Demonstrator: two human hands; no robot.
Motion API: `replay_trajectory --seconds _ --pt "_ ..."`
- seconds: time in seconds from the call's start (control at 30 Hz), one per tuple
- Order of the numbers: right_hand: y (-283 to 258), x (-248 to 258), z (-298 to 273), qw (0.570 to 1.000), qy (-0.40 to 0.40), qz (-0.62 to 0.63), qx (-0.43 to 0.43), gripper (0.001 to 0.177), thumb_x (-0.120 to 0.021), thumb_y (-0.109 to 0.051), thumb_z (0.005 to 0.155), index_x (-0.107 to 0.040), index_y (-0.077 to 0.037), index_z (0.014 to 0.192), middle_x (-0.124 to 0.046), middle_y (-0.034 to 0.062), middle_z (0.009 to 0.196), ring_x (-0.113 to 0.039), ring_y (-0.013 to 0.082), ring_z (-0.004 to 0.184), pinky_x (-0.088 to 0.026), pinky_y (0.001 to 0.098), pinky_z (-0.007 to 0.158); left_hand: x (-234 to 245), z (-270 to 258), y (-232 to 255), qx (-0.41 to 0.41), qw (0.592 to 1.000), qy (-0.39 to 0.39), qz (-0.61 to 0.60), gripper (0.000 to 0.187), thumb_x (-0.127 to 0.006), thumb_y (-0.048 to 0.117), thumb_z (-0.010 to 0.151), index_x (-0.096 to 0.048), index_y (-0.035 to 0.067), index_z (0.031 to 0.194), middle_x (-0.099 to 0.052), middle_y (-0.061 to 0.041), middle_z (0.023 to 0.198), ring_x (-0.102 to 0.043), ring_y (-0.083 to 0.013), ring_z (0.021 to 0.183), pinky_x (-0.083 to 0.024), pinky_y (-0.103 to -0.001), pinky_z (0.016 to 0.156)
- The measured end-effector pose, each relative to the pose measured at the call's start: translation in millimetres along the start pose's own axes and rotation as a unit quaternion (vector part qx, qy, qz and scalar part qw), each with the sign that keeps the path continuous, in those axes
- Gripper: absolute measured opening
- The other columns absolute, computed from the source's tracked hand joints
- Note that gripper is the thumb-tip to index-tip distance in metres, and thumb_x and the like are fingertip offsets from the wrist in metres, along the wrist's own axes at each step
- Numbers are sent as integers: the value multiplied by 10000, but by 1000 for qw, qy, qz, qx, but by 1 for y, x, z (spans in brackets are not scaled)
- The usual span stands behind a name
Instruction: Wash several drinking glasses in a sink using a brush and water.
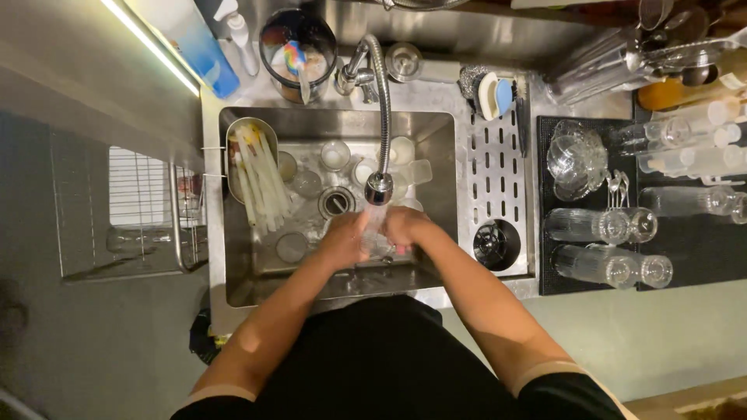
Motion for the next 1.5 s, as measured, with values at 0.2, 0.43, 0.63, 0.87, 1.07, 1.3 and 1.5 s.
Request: replay_trajectory --seconds 0.2,0.43,0.63,0.87,1.07,1.3,1.5 --pt "21 -72 -47 584 -124 789 -143 377 -576 -394 1098 -710 -56 997 -698 88 846 -606 186 648 -421 308 546 57 -12 14 84 964 238 -81 871 -924 161 526 -543 73 1304 -683 -159 1173 -630 -371 1100 -488 -487 932" --pt "35 -170 -19 322 22 928 -188 283 -540 -362 1048 -628 -94 1068 -678 52 977 -655 198 873 -545 330 782 3 6 12 66 898 123 -418 833 -929 121 608 -526 62 1335 -671 -74 1199 -647 -206 1110 -541 -374 977" --pt "43 -147 -37 520 9 807 -279 241 -591 -257 1015 -686 -47 1085 -721 65 989 -678 181 860 -544 335 772 -2 7 31 101 883 79 -452 792 -951 102 618 -538 43 1291 -684 -69 1171 -667 -175 1069 -560 -346 951" --pt "18 -187 -41 402 -59 867 -287 339 -623 -463 1010 -627 -135 1097 -649 49 926 -640 183 758 -570 364 717 16 15 28 112 897 142 -403 732 -936 53 665 -524 32 1270 -672 -81 1176 -657 -194 1065 -551 -346 931" --pt "-9 -103 -77 290 -97 922 -239 509 -580 -631 885 -644 -157 1063 -688 43 893 -615 155 666 -515 308 615 -7 15 35 178 808 104 -552 638 -835 11 735 -500 69 1276 -660 -98 1142 -655 -234 1009 -542 -402 813" --pt "29 -72 -103 434 66 859 -262 504 -638 -579 952 -607 -115 1145 -580 30 804 -459 94 502 -334 230 391 -19 20 20 279 690 138 -653 390 -714 155 891 -523 96 1225 -630 -72 1171 -633 -224 1067 -543 -432 868" --pt "45 75 -204 798 446 386 -124 488 -805 -335 921 -551 -36 1211 -639 128 1019 -645 255 888 -527 354 719 -117 41 -32 362 651 28 -667 295 -690 281 913 -628 91 1128 -678 -56 1044 -648 -249 977 -551 -415 812"
Point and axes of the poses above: each hand's wrist, its own z-axis towards the middle knuckle, its own x-axis out of the back of the hand, y = z × x, the point moved 10 cm from there along z, towards the middle knuckle
